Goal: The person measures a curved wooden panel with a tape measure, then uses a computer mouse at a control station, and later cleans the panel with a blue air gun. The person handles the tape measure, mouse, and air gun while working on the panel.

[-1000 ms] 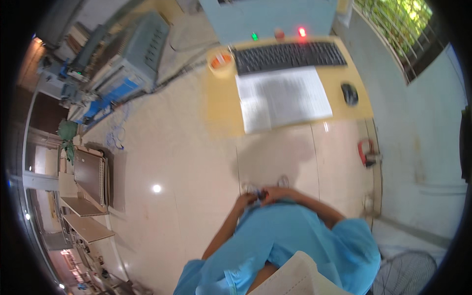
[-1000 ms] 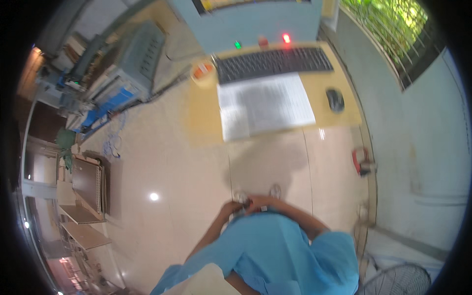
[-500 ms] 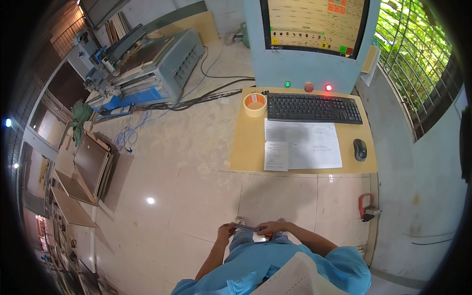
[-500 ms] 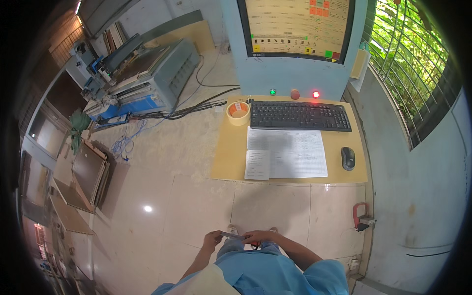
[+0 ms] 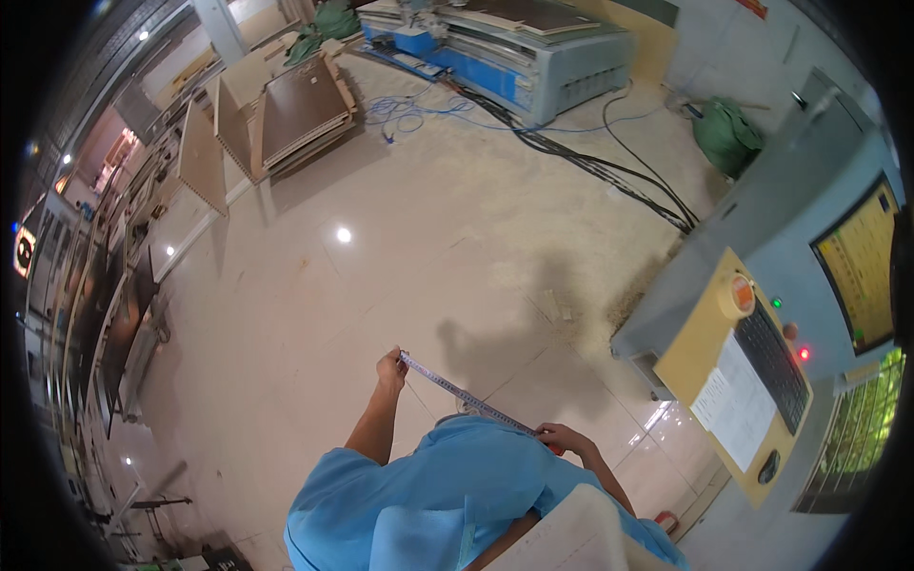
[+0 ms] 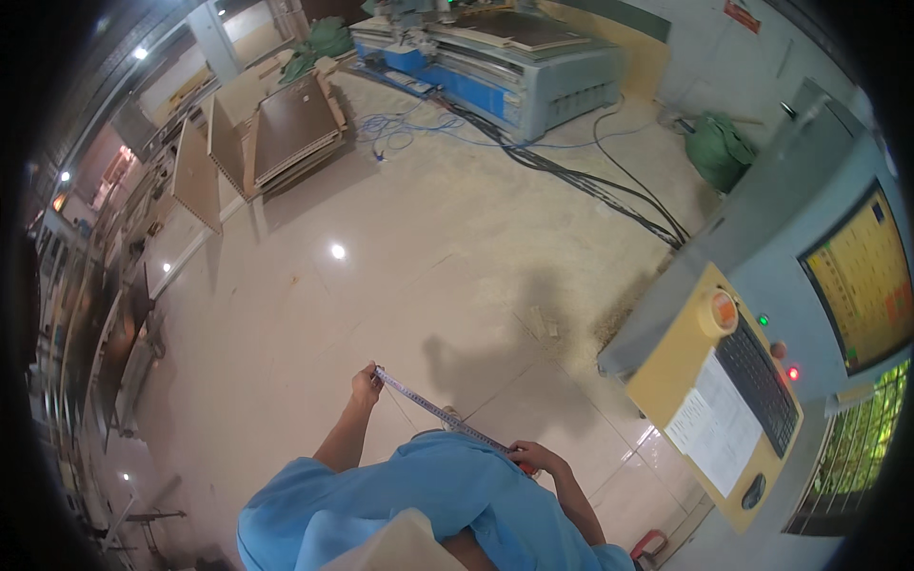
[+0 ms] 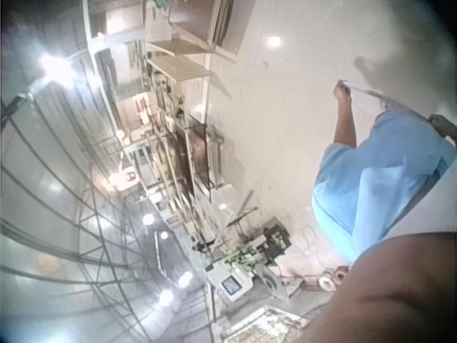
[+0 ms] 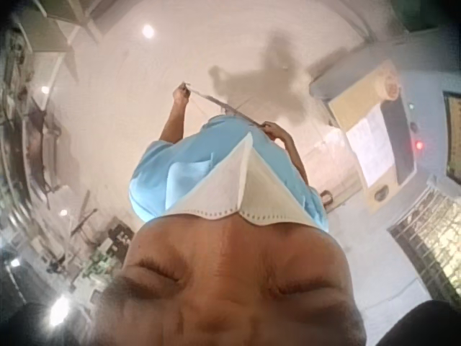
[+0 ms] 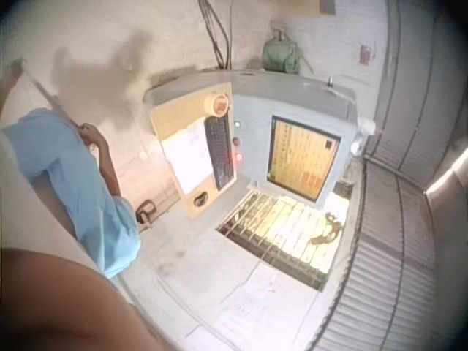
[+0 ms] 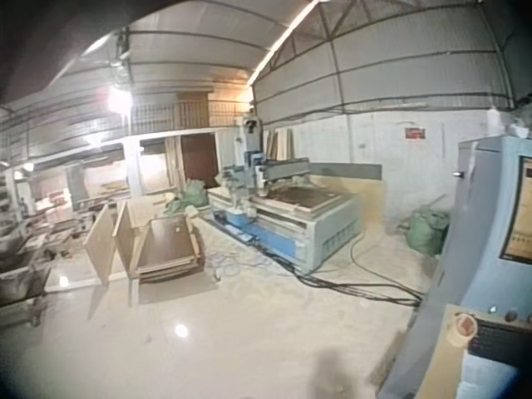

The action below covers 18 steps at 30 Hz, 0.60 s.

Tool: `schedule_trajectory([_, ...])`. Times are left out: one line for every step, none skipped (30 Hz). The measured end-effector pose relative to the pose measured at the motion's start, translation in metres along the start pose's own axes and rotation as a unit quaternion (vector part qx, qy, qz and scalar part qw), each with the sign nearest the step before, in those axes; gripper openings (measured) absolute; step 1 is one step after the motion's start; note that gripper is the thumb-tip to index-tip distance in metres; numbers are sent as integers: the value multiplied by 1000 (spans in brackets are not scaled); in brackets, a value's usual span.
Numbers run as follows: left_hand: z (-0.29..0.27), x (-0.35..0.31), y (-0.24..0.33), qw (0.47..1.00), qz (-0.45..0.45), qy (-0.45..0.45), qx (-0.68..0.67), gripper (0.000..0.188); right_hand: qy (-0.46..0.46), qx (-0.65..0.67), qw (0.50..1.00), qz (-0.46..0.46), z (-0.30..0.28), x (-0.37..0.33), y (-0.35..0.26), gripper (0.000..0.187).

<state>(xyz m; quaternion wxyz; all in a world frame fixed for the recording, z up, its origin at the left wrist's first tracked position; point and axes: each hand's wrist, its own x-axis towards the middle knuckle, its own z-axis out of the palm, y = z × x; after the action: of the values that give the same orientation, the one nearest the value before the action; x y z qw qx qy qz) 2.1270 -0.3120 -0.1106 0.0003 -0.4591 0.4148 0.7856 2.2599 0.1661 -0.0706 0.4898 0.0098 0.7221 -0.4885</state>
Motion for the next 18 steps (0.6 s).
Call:
schedule_trajectory([-5, 7, 6, 1000, 16, -4, -25, 12, 6, -17, 1000, 3, -5, 12, -15, 52])
schedule_trajectory([-10, 13, 8, 998, 18, 9, -52, 13, 10, -36, 999, 7, -11, 25, -28, 51])
schedule_trajectory([-15, 20, 13, 996, -1, 38, -81, 13, 17, -57, 998, 11, -16, 38, -41, 50])
schedule_trajectory([-20, 28, 19, 996, 13, 27, -90, 12, 12, -54, 998, 20, -21, 49, -54, 51])
schedule_trajectory([-25, 35, 25, 995, 3, 35, -98, 12, 4, -69, 998, 13, -25, 58, -66, 52])
schedule_trajectory([-30, 42, 31, 993, -15, 57, -106, 11, 1, -87, 996, 20, -31, 67, -77, 53])
schedule_trajectory([-34, 49, 40, 993, -11, 43, -109, 11, 4, -117, 993, 33, -39, 78, -92, 53])
schedule_trajectory([-35, 55, 46, 993, -16, 41, -113, 10, 12, -120, 992, 23, -45, 85, -101, 56])
schedule_trajectory([-35, 61, 52, 991, -32, 56, -117, 10, 12, -120, 992, 21, -51, 95, -113, 56])
schedule_trajectory([-32, 66, 55, 991, -24, 42, -122, 10, 13, -127, 992, 15, -57, 104, -122, 56])
schedule_trajectory([-26, 73, 58, 990, -25, 44, -128, 11, 18, -136, 991, 11, -64, 114, -132, 56])
schedule_trajectory([-17, 79, 60, 988, -34, 61, -136, 11, 26, -143, 989, -1, -67, 128, -142, 55])
schedule_trajectory([-9, 85, 60, 990, -25, 49, -128, 13, 18, -136, 990, -7, -70, 139, -150, 54])
schedule_trajectory([3, 92, 62, 991, -23, 50, -123, 14, 17, -140, 990, -5, -76, 154, -161, 54])
schedule_trajectory([16, 102, 65, 991, -25, 55, -118, 15, 18, -147, 989, 2, -83, 171, -173, 54])
schedule_trajectory([28, 112, 70, 991, -22, 52, -123, 17, 11, -164, 986, -17, -92, 188, -185, 52])
schedule_trajectory([37, 123, 82, 991, -9, 40, -126, 17, 6, -182, 983, -29, -101, 205, -199, 51])
schedule_trajectory([47, 134, 93, 992, 0, 31, -125, 17, 3, -204, 978, -34, -110, 221, -212, 50])
